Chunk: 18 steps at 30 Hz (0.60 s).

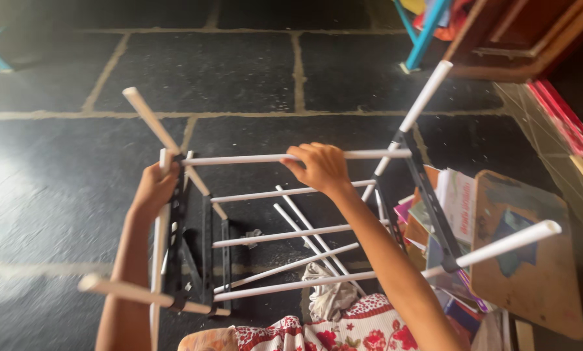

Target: The person assembles a white plastic and metal rack by inserting horizontal rods into vertical slots on the frame. They handle the rods one at a time, aligning and pushing them into place to build the structure.

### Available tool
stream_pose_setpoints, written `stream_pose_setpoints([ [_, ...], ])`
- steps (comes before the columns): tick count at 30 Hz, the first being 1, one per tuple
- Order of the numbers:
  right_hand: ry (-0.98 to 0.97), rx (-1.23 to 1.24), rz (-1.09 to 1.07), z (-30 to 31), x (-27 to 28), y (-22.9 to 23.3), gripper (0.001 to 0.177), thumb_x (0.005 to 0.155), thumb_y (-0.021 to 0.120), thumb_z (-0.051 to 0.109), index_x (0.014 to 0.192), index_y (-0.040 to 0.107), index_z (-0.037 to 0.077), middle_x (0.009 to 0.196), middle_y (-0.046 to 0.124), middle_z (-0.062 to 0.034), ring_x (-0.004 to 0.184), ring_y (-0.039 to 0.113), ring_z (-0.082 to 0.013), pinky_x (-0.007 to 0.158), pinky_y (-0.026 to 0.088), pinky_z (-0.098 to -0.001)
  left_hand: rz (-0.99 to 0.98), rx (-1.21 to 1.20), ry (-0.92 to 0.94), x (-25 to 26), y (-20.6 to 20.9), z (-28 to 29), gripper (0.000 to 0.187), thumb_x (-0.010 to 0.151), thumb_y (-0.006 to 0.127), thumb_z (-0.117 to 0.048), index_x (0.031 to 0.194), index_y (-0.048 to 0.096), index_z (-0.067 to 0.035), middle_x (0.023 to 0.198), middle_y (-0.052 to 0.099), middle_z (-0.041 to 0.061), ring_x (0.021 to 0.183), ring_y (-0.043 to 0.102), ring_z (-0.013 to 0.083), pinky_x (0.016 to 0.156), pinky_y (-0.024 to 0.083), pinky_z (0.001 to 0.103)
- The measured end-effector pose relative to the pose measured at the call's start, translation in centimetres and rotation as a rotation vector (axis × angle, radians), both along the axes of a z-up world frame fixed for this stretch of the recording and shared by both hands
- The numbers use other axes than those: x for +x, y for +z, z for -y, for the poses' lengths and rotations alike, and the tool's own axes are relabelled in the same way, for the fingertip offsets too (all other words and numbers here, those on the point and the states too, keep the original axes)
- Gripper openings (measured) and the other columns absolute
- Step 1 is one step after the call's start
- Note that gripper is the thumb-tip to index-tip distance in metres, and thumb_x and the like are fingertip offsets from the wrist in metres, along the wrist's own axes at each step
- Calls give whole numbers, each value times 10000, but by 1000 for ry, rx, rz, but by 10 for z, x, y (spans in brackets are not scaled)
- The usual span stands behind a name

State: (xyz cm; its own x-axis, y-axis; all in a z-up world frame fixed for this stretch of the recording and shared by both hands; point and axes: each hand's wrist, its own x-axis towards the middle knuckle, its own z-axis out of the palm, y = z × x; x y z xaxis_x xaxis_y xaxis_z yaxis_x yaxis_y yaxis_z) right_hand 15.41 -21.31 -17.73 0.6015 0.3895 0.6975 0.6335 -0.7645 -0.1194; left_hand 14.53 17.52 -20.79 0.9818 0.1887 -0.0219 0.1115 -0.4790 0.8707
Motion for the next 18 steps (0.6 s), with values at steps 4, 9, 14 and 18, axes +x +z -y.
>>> stream_pose_setpoints([
  [4, 14, -17, -11, 3, 20, 6, 380, 971, 613, 538, 831, 747, 211, 662, 675, 7, 621, 661, -195, 526, 459, -358, 69, -29, -23, -3, 1, 2, 300, 1064, 544, -293, 1137, 664, -28, 717, 512, -42, 657, 434, 51, 568, 366, 281],
  [9, 24, 2, -94, 5, 26, -16, 423, 978, 598, 570, 839, 762, 206, 631, 670, 17, 540, 633, -161, 462, 426, -343, 32, -73, -28, -6, 4, 6, 294, 1075, 537, -274, 1154, 663, -21, 741, 494, -37, 684, 419, 62, 604, 370, 288],
  [14, 44, -2, -72, 7, 38, -24, 454, 996, 580, 582, 818, 753, 202, 639, 677, 27, 561, 635, -150, 469, 417, -328, 61, 33, -13, -5, 3, 6, 293, 1085, 527, -264, 1150, 663, -13, 726, 512, -22, 693, 449, 67, 628, 402, 288],
  [18, 70, -6, -48, 9, 44, -22, 464, 994, 565, 589, 818, 755, 204, 640, 679, 28, 540, 626, -141, 458, 409, -314, 108, 61, -26, -5, 0, 9, 301, 1097, 516, -257, 1133, 653, 8, 718, 518, -8, 685, 457, 71, 620, 408, 307],
])
